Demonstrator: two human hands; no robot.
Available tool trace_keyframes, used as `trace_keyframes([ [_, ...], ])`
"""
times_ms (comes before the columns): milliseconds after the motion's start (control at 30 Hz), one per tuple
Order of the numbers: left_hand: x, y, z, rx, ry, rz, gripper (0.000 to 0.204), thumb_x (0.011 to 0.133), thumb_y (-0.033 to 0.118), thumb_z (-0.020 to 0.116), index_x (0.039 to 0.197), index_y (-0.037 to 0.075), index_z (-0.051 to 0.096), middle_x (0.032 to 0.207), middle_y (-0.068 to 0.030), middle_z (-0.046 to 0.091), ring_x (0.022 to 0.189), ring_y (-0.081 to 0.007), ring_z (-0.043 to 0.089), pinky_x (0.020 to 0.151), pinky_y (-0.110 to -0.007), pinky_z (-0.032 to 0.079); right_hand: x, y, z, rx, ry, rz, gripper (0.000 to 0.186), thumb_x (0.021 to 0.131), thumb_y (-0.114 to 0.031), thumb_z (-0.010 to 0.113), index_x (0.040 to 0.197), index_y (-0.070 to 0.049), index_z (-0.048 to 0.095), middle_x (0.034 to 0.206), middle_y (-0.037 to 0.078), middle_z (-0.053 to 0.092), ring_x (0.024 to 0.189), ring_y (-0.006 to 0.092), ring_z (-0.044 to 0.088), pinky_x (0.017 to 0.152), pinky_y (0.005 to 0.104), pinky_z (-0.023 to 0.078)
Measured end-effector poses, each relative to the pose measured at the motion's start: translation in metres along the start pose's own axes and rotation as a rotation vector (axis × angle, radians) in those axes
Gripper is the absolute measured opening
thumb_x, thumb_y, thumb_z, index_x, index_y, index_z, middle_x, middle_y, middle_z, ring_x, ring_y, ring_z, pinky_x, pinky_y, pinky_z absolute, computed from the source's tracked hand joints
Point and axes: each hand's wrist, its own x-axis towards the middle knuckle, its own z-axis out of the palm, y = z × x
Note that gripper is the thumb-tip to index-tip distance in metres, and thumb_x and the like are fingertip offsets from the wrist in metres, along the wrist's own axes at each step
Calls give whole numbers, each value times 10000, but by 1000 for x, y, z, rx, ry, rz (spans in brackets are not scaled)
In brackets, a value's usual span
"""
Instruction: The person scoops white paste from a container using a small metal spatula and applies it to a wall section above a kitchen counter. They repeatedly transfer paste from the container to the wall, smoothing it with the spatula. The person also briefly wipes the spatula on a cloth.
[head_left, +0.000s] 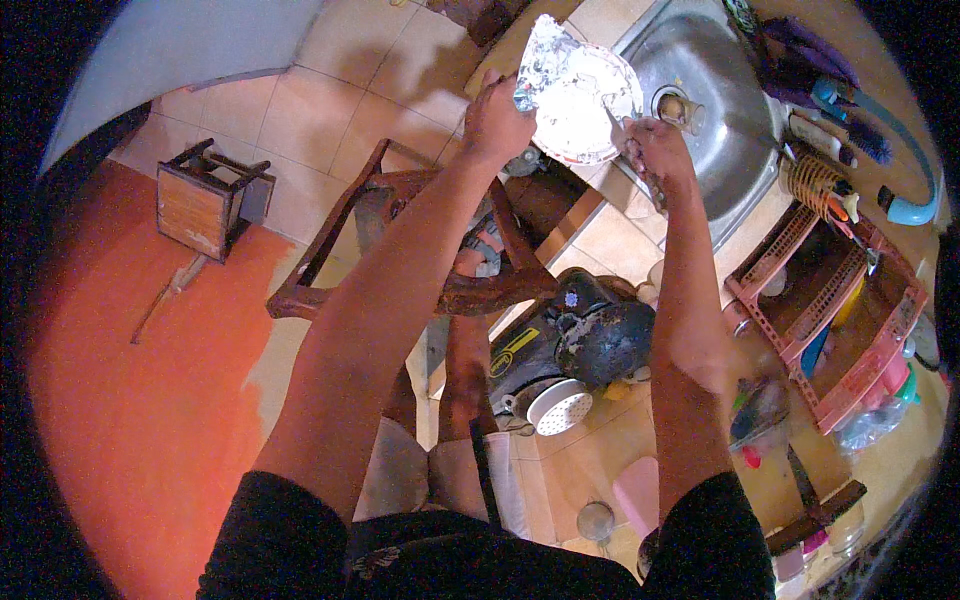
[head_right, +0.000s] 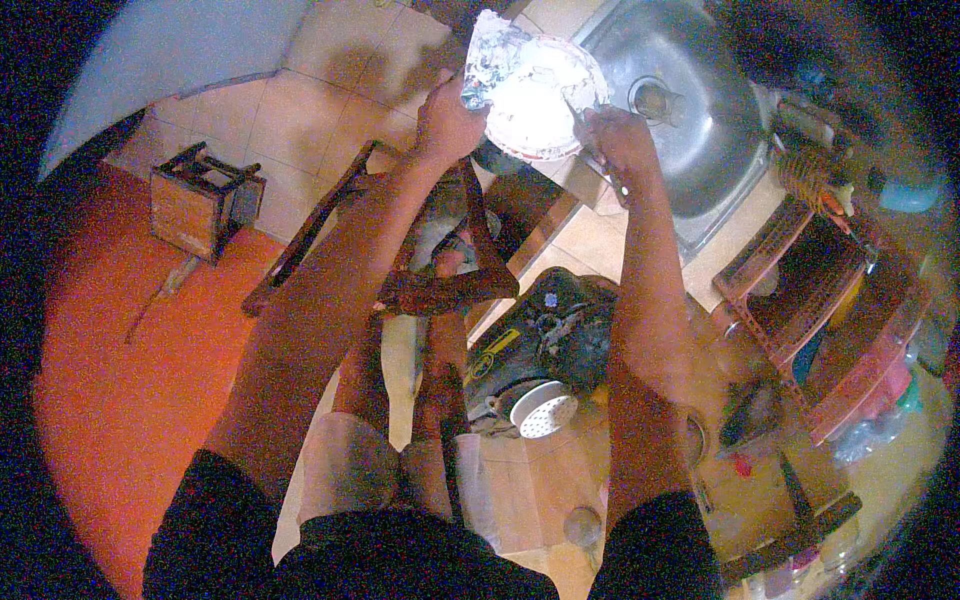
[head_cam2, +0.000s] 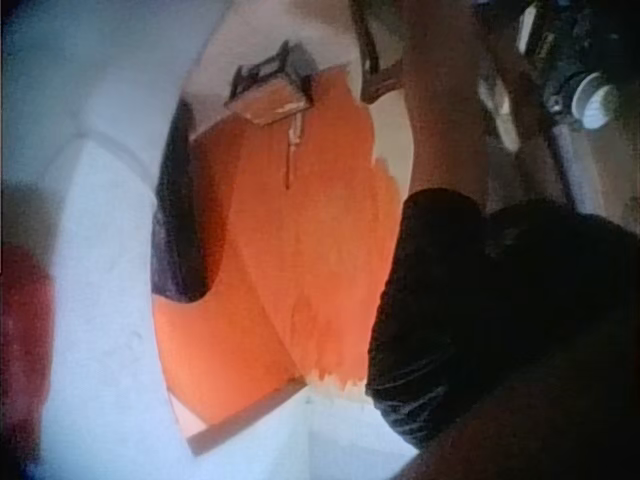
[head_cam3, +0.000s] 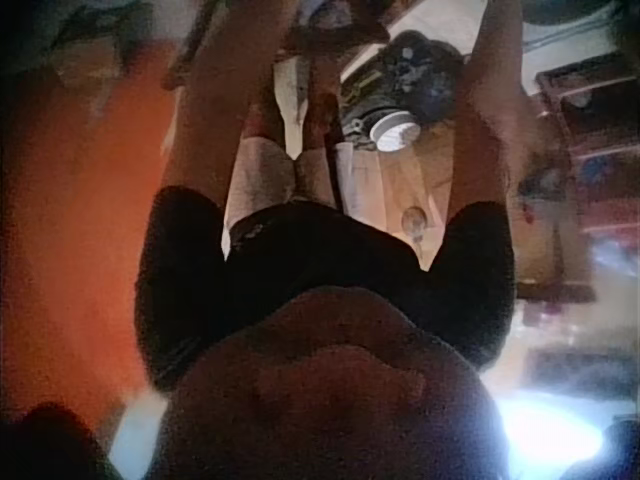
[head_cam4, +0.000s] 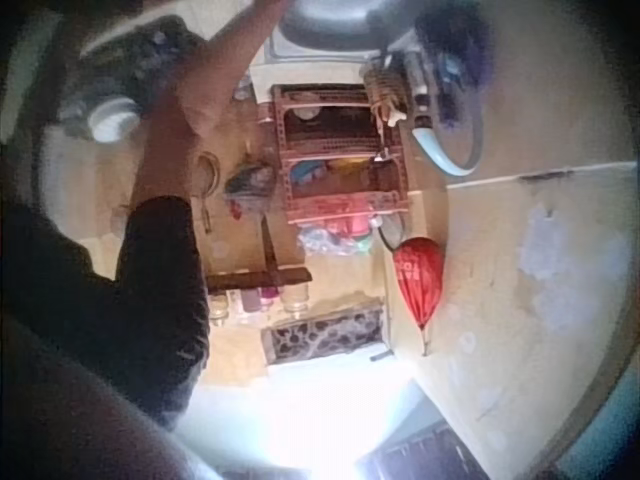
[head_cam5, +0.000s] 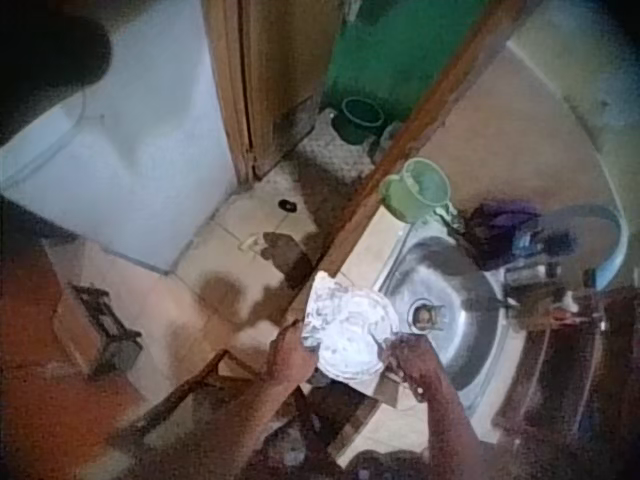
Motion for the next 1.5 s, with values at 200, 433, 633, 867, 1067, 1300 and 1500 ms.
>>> trace_keyframes([
  [200, -1, 2, -2, -11, -4, -22, 343, 692, 148, 697, 979, 2, 578, 998, -192, 556, 912, -386, 568, 784, -453, 476, 26, -9, -34, -81, -189, 169, 321, 868, -339, 589, 805, -28, 632, 524, 14, 489, 374, 110, 429, 351, 282, 334],
  [433, -1, -4, 2, -34, 13, 26, 325, 686, 146, 703, 950, 0, 584, 996, -186, 544, 891, -387, 573, 768, -455, 476, 62, -18, -65, -219, -269, -106, 346, 825, -337, 623, 756, 2, 622, 504, 64, 500, 411, 142, 444, 423, 328, 371],
  [633, -1, -4, 2, -13, 34, 27, 322, 694, 174, 699, 956, 22, 589, 991, -171, 540, 883, -378, 577, 755, -456, 480, 88, -22, -68, -378, -306, -213, 320, 815, -314, 613, 797, 4, 645, 659, 166, 604, 585, 255, 561, 596, 388, 454],
  [867, 0, -1, 7, -57, 27, 43, 353, 703, 196, 696, 997, 36, 583, 1004, -161, 540, 886, -369, 579, 751, -453, 482, 105, -13, -80, -614, -364, -385, 324, 818, -351, 614, 896, -42, 670, 853, 194, 645, 774, 352, 617, 705, 425, 492],
  [1067, -1, -6, 1, -2, 21, -24, 352, 705, 194, 694, 1000, 35, 585, 1010, -174, 544, 903, -365, 575, 779, -442, 481, 36, -61, -41, -702, -130, 36, 325, 879, -292, 529, 1105, -69, 603, 950, 254, 612, 860, 399, 605, 748, 464, 495],
  [1300, 0, -1, -1, 22, -20, -26, 355, 709, 196, 692, 1005, 31, 585, 1004, -182, 548, 938, -366, 559, 796, -444, 477, -39, -60, 31, -395, 208, 133, 389, 877, -99, 506, 1265, -110, 515, 861, 256, 562, 790, 423, 576, 707, 473, 470],
  [1500, 0, 0, 1, 29, -3, 21, 355, 713, 194, 686, 1012, 35, 581, 1006, -184, 561, 942, -370, 563, 787, -446, 480, -21, -77, 65, -321, 364, 202, 478, 881, -128, 496, 1351, -106, 413, 882, 246, 523, 765, 415, 570, 719, 468, 473],
])
